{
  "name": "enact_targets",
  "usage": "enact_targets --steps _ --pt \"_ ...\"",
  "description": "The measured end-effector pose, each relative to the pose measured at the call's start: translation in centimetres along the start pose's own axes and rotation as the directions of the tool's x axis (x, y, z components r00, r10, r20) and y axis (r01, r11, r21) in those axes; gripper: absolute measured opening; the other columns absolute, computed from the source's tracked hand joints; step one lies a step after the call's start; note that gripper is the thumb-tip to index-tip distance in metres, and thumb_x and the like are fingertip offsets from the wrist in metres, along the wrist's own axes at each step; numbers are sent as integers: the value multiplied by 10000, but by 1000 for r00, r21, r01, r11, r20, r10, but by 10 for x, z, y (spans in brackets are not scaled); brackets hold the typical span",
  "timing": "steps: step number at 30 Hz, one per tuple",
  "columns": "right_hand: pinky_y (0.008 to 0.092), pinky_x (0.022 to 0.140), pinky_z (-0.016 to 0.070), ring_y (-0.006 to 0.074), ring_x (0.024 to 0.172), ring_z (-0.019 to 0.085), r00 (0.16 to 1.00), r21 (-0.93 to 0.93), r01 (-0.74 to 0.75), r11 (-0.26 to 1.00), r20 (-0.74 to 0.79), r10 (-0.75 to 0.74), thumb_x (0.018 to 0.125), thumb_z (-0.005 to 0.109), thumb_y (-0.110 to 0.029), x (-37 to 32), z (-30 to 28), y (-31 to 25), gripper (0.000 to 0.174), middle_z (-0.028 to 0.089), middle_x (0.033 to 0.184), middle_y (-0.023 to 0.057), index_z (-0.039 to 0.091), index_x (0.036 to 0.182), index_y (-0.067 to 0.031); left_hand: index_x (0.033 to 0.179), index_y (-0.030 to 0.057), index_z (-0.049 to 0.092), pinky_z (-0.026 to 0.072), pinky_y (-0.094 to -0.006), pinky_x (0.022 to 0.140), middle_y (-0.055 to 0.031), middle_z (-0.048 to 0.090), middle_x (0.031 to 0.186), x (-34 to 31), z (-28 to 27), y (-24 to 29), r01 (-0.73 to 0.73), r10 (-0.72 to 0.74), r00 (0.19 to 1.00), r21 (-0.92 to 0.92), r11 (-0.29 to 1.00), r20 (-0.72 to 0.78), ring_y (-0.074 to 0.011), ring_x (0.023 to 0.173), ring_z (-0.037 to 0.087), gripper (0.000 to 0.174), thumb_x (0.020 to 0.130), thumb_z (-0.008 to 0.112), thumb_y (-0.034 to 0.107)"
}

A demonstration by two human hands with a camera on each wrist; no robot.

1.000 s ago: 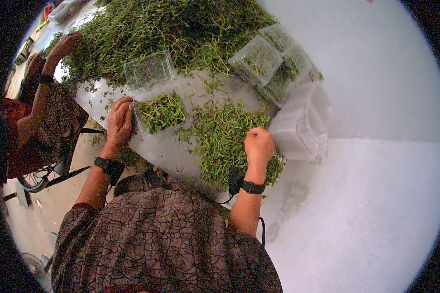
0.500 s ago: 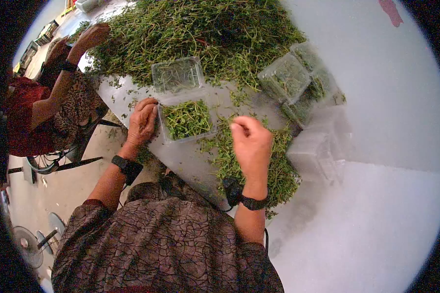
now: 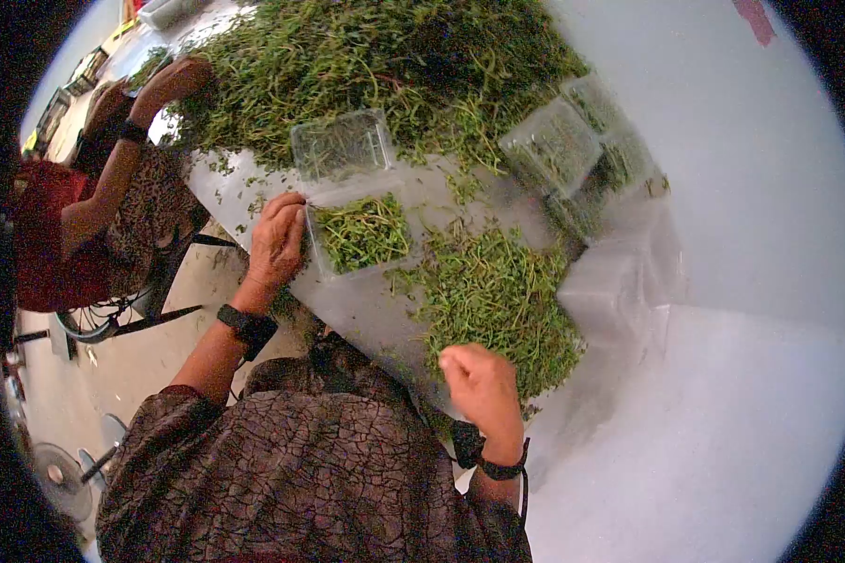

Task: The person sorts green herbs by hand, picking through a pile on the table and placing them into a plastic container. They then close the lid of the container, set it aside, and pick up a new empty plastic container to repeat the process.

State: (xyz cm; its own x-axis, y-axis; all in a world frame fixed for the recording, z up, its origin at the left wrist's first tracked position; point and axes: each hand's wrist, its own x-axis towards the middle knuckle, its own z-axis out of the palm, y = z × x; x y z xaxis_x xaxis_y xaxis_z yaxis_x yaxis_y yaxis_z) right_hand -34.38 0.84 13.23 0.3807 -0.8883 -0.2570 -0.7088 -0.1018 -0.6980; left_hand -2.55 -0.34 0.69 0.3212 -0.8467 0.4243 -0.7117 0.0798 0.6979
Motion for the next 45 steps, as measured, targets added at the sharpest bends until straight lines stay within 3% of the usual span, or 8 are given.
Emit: enact_targets --steps 21,30,34,36,38,39,41,45 --pt "472 652 494 372 741 616 903 -297 -387 873 67 424 781 538 -123 -180 155 129 111 630 771 178 598 731 -44 1039 -31 614 454 -342 920 -149 608 1166 -4 -1 -30 -60 45 995 166 984 91 -285 1062 591 179 925 516 65" --pt "457 790 505 367 907 637 486 -319 -826 465 17 874 769 543 -124 -186 227 184 188 659 945 193 654 893 -36 1073 -41 603 461 -310 885 -144 608 1154 -6 1 -53 -5 -6 995 120 993 95 -238 1002 601 210 936 499 80" --pt "452 766 514 384 880 641 539 -269 -811 519 0 842 764 573 -150 -179 253 194 210 660 928 202 649 921 -33 1079 -46 595 457 -333 899 -164 612 1130 -2 -3 -45 -62 33 994 272 960 108 -284 1020 596 213 932 484 61" --pt "442 707 518 395 804 641 724 -81 -689 720 -41 688 750 623 -180 -177 249 210 235 663 910 201 650 929 -30 1076 -50 591 459 -343 899 -180 610 1123 -5 -4 -47 -48 15 992 268 962 126 -305 1030 590 212 929 475 48" --pt "417 644 504 373 735 630 699 909 -209 362 -120 705 760 644 -201 -189 245 242 230 657 859 201 658 917 -33 1074 -51 588 459 -346 901 -183 610 1122 -3 -4 -53 15 -37 992 184 983 117 -306 1029 592 209 927 470 42" --pt "417 644 504 373 735 630 703 911 -199 362 -124 700 760 644 -201 -180 230 228 230 657 859 201 658 917 -33 1078 -50 584 453 -346 912 -183 608 1127 -4 -5 -57 -19 -5 994 209 978 114 -306 1032 591 211 926 468 38" --pt "409 612 479 352 689 611 493 895 -263 360 -196 848 793 612 -180 -149 162 161 208 638 830 207 658 940 -40 1088 -43 581 444 -361 932 -192 601 1130 -6 -6 -64 -69 50 993 181 981 109 -328 1045 583 222 912 471 33" --pt "429 618 472 365 717 616 796 -221 -601 768 -258 548 822 597 -175 -149 112 102 211 628 831 219 641 977 -37 1075 -21 585 438 -379 929 -192 600 1114 -4 -7 -40 -67 27 988 269 961 152 -353 1057 568 219 895 466 15"
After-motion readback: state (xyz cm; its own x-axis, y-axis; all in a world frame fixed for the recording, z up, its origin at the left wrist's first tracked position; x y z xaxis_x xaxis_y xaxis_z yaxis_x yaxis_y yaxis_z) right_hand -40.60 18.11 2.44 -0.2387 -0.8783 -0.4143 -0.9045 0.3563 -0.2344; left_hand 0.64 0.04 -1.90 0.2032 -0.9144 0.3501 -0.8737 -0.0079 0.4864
